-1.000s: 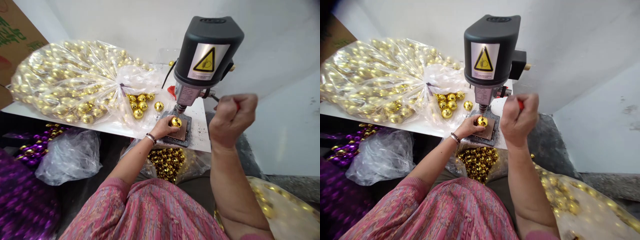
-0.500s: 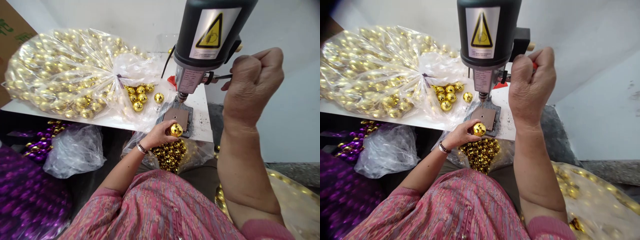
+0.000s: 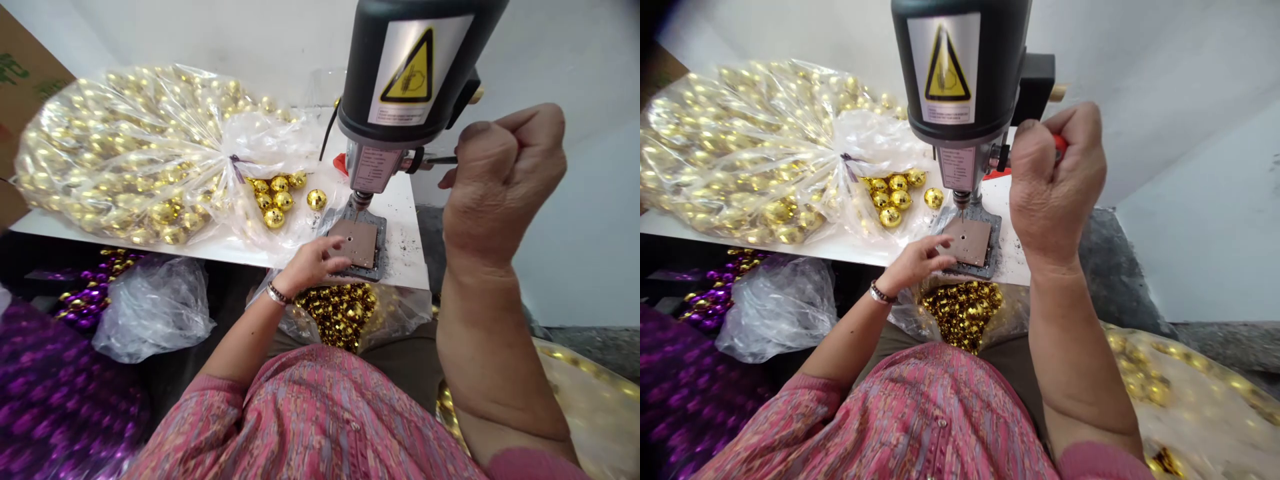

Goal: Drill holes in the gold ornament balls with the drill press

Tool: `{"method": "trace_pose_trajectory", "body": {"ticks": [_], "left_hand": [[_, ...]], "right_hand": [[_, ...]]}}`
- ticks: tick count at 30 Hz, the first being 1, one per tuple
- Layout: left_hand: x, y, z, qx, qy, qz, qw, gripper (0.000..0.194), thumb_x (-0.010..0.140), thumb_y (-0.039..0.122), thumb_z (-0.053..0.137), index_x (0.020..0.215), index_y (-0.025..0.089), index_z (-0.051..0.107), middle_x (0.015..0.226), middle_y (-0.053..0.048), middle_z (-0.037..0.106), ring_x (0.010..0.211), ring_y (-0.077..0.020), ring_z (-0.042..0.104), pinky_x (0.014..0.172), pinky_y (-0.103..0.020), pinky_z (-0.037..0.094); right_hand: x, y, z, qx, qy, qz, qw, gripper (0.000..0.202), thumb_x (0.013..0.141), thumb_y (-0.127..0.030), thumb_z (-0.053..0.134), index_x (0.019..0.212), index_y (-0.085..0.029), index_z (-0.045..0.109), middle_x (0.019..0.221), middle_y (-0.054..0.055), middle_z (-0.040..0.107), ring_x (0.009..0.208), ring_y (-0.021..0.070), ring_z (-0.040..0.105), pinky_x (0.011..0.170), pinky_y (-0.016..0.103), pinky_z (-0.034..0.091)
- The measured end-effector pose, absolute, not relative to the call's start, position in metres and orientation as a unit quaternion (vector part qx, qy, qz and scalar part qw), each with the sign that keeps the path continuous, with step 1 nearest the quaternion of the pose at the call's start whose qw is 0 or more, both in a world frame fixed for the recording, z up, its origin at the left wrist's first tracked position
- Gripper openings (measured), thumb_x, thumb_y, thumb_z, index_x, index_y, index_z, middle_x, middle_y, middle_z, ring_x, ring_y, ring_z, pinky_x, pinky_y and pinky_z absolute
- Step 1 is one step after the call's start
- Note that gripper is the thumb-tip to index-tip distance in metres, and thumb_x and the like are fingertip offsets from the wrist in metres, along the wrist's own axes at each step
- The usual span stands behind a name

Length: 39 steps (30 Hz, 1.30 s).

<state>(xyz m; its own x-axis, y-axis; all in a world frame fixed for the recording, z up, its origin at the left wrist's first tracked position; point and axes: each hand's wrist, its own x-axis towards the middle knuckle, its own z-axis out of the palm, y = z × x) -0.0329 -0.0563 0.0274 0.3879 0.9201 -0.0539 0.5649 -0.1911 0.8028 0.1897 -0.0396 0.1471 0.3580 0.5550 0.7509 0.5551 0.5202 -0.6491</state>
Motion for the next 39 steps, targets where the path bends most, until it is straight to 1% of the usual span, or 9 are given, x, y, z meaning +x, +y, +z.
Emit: {"method": "trace_pose_trajectory", "body": {"ticks": [4,7,10,14,21,26,32,35,39], "left_hand": [[-0.036,0.013,0.034,0.633,0.667,0.294,0.260,0.047,0.102,0.021,0.066,0.146,0.006,0.072,0.141,-0.023,0.077,0.124,-0.0291,0.074,0.112,-0.038,0.054],[-0.034,0.061,0.030,0.593,0.707,0.300,0.241,0.058,0.095,0.019,0.073,0.151,0.006,0.067,0.141,-0.024,0.076,0.134,-0.0331,0.071,0.116,-0.037,0.050],[-0.029,0.087,0.016,0.597,0.703,0.282,0.265,0.053,0.085,0.022,0.084,0.135,0.010,0.073,0.122,-0.018,0.080,0.120,-0.0320,0.074,0.106,-0.035,0.053],[-0.025,0.088,0.002,0.601,0.686,0.289,0.290,0.032,0.083,0.022,0.083,0.112,0.014,0.072,0.096,-0.008,0.075,0.097,-0.0229,0.070,0.091,-0.031,0.054],[-0.049,0.035,0.022,0.579,0.587,0.416,0.383,0.068,0.079,0.021,0.078,0.141,0.022,0.051,0.114,-0.005,0.068,0.091,-0.0151,0.067,0.083,-0.027,0.058],[-0.063,-0.005,0.028,0.597,0.485,0.347,0.536,0.061,0.081,0.034,0.085,0.134,0.023,0.058,0.104,-0.001,0.069,0.084,-0.0131,0.065,0.071,-0.022,0.053],[-0.053,-0.019,0.006,0.410,0.380,0.365,0.744,0.066,0.093,0.059,0.081,0.148,0.031,0.057,0.109,-0.004,0.074,0.083,-0.0179,0.075,0.060,-0.023,0.050],[-0.047,-0.018,0.005,0.404,0.395,0.374,0.736,0.069,0.092,0.046,0.082,0.155,0.030,0.056,0.113,-0.005,0.076,0.085,-0.0179,0.076,0.067,-0.025,0.055],[-0.037,-0.016,0.013,0.513,0.485,0.337,0.623,0.075,0.087,0.033,0.086,0.157,0.021,0.061,0.107,-0.006,0.078,0.080,-0.0164,0.070,0.076,-0.030,0.058]], "right_hand": [[0.190,-0.043,0.143,-0.504,-0.562,-0.015,0.655,0.023,0.097,-0.033,0.052,0.081,-0.022,0.039,0.072,-0.007,0.042,0.063,0.0045,0.044,0.070,0.027,0.040],[0.190,-0.046,0.142,-0.515,-0.566,-0.023,0.643,0.023,0.098,-0.034,0.053,0.083,-0.022,0.042,0.072,-0.007,0.044,0.063,0.0049,0.046,0.070,0.027,0.042],[0.190,-0.050,0.144,-0.518,-0.573,-0.026,0.635,0.023,0.099,-0.035,0.053,0.083,-0.022,0.043,0.070,-0.007,0.045,0.063,0.0055,0.046,0.069,0.026,0.043],[0.188,-0.054,0.147,-0.521,-0.565,-0.006,0.639,0.021,0.096,-0.034,0.052,0.082,-0.022,0.041,0.069,-0.006,0.045,0.061,0.0051,0.045,0.066,0.025,0.043],[0.185,-0.050,0.144,-0.510,-0.560,-0.020,0.652,0.019,0.095,-0.034,0.046,0.082,-0.023,0.038,0.068,-0.007,0.041,0.061,0.0043,0.043,0.068,0.024,0.043],[0.186,-0.049,0.144,-0.504,-0.565,-0.003,0.653,0.021,0.096,-0.032,0.051,0.083,-0.023,0.038,0.068,-0.008,0.041,0.060,0.0018,0.041,0.070,0.022,0.042],[0.189,-0.043,0.138,-0.465,-0.572,-0.007,0.676,0.024,0.102,-0.031,0.053,0.085,-0.020,0.042,0.074,-0.009,0.044,0.061,-0.0022,0.041,0.070,0.018,0.036],[0.190,-0.042,0.136,-0.469,-0.565,-0.001,0.679,0.024,0.102,-0.030,0.055,0.084,-0.020,0.043,0.073,-0.009,0.043,0.060,-0.0021,0.041,0.070,0.019,0.037],[0.190,-0.044,0.139,-0.474,-0.569,0.010,0.672,0.025,0.100,-0.031,0.057,0.083,-0.020,0.042,0.072,-0.009,0.044,0.061,-0.0009,0.043,0.072,0.019,0.040]]}}
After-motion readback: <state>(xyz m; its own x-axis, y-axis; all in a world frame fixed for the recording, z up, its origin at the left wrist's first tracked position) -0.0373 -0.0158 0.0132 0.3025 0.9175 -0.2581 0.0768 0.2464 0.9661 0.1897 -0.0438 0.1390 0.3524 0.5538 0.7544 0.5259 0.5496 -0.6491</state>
